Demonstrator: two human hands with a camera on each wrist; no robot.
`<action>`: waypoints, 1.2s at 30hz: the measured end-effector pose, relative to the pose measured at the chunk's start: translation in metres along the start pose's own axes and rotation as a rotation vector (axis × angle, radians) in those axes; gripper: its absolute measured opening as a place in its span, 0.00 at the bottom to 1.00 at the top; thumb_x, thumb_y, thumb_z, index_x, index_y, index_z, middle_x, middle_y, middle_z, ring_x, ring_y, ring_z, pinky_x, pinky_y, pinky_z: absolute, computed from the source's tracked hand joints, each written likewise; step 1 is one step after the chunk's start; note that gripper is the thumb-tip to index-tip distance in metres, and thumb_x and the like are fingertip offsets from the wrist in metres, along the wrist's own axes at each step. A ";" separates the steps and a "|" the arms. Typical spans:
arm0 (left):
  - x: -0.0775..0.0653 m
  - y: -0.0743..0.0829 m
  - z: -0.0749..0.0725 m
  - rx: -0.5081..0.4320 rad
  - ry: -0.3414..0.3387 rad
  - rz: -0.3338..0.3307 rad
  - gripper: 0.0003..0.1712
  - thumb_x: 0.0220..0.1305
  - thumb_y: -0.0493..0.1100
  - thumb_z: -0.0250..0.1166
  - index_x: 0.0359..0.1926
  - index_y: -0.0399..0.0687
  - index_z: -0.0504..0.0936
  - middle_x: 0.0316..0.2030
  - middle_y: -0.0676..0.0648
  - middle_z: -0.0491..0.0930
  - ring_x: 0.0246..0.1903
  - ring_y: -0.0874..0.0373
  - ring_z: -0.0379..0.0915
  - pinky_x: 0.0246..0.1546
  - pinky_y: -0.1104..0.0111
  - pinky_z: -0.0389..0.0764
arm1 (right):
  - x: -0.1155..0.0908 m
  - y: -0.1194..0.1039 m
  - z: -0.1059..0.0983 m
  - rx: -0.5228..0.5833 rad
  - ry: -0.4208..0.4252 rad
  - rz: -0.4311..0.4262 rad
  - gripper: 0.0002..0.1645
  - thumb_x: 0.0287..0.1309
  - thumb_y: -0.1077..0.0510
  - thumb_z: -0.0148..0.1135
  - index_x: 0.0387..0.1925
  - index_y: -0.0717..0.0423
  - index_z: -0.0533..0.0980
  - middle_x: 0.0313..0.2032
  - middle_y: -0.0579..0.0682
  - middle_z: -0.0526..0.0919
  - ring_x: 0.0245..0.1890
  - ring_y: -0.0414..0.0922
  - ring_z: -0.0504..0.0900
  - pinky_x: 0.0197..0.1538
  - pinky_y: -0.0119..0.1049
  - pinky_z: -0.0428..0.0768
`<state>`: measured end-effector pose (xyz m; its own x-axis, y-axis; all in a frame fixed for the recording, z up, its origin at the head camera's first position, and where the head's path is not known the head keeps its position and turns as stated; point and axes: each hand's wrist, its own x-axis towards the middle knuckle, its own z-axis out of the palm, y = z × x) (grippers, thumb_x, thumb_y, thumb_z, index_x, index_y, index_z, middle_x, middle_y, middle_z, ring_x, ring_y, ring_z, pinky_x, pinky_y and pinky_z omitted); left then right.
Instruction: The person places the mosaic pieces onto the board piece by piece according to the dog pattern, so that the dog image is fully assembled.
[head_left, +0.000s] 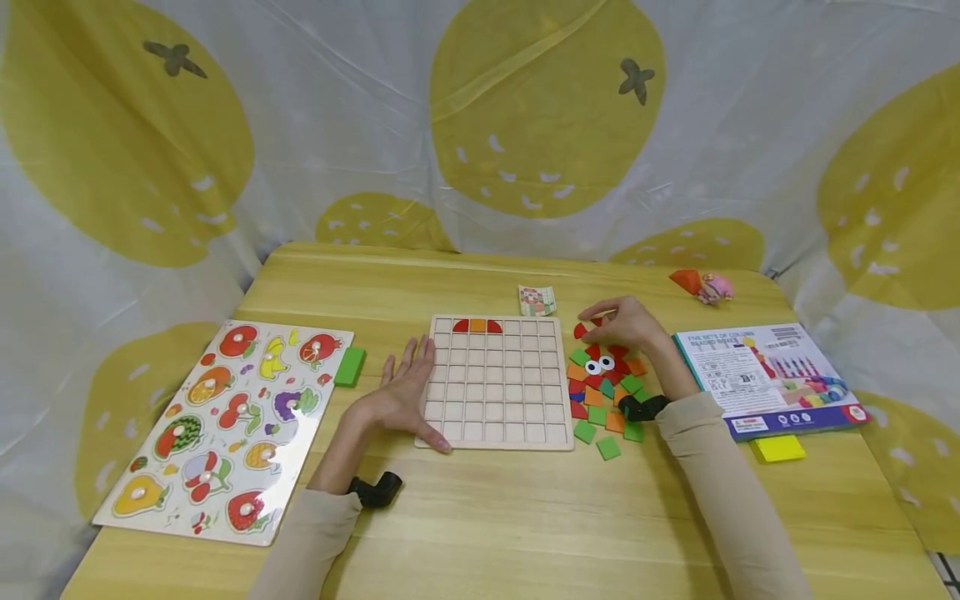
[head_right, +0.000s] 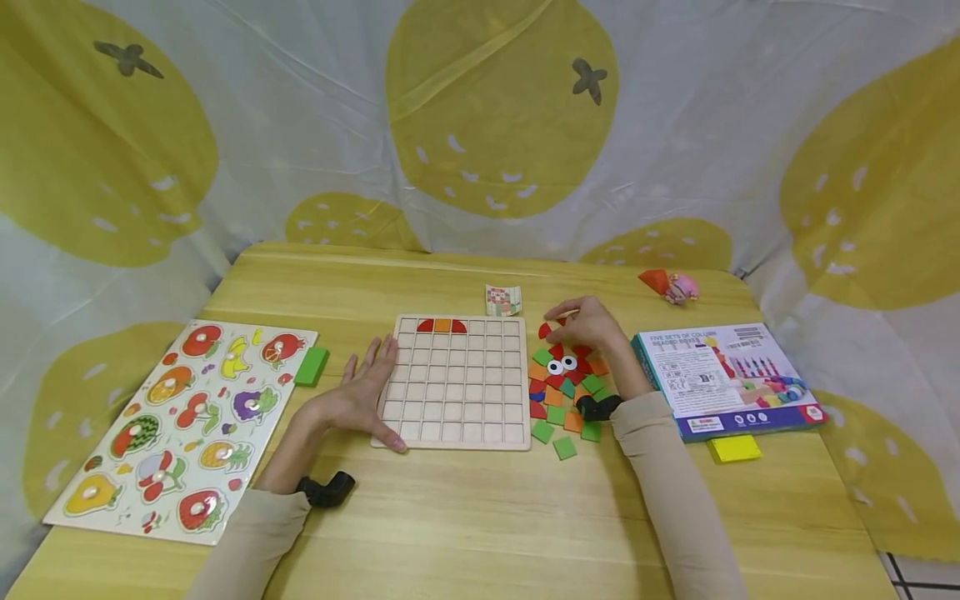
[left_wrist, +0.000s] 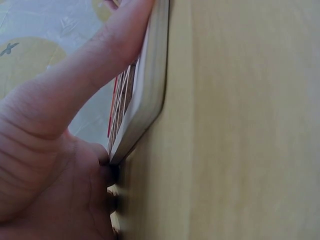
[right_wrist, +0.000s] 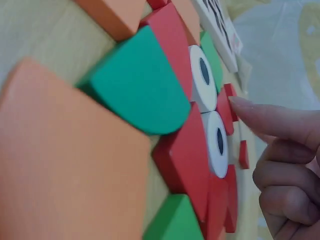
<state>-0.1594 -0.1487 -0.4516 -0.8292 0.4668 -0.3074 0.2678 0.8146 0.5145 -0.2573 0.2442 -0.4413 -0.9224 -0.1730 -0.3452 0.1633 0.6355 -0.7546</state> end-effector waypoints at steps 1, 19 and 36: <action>0.000 0.000 0.000 0.001 0.000 0.000 0.93 0.22 0.69 0.81 0.74 0.37 0.26 0.75 0.39 0.21 0.75 0.42 0.14 0.71 0.39 0.25 | 0.001 0.001 0.000 0.007 -0.019 -0.015 0.20 0.52 0.57 0.71 0.48 0.53 0.82 0.18 0.48 0.76 0.18 0.44 0.68 0.23 0.36 0.71; 0.000 0.002 0.001 -0.007 0.005 0.011 0.93 0.22 0.69 0.81 0.74 0.38 0.26 0.76 0.39 0.21 0.75 0.42 0.14 0.71 0.40 0.25 | -0.001 -0.063 0.045 -0.003 0.076 -0.168 0.16 0.48 0.54 0.74 0.40 0.52 0.84 0.12 0.43 0.58 0.14 0.42 0.55 0.23 0.34 0.59; 0.000 0.000 0.000 -0.005 0.005 -0.015 0.93 0.23 0.68 0.81 0.74 0.38 0.25 0.75 0.39 0.20 0.75 0.42 0.13 0.72 0.41 0.24 | 0.037 -0.127 0.163 0.007 0.031 -0.236 0.15 0.38 0.56 0.80 0.33 0.54 0.87 0.37 0.51 0.86 0.33 0.43 0.75 0.32 0.28 0.71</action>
<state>-0.1593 -0.1484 -0.4514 -0.8355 0.4526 -0.3116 0.2527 0.8200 0.5135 -0.2552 0.0341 -0.4489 -0.9458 -0.2925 -0.1414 -0.0559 0.5753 -0.8160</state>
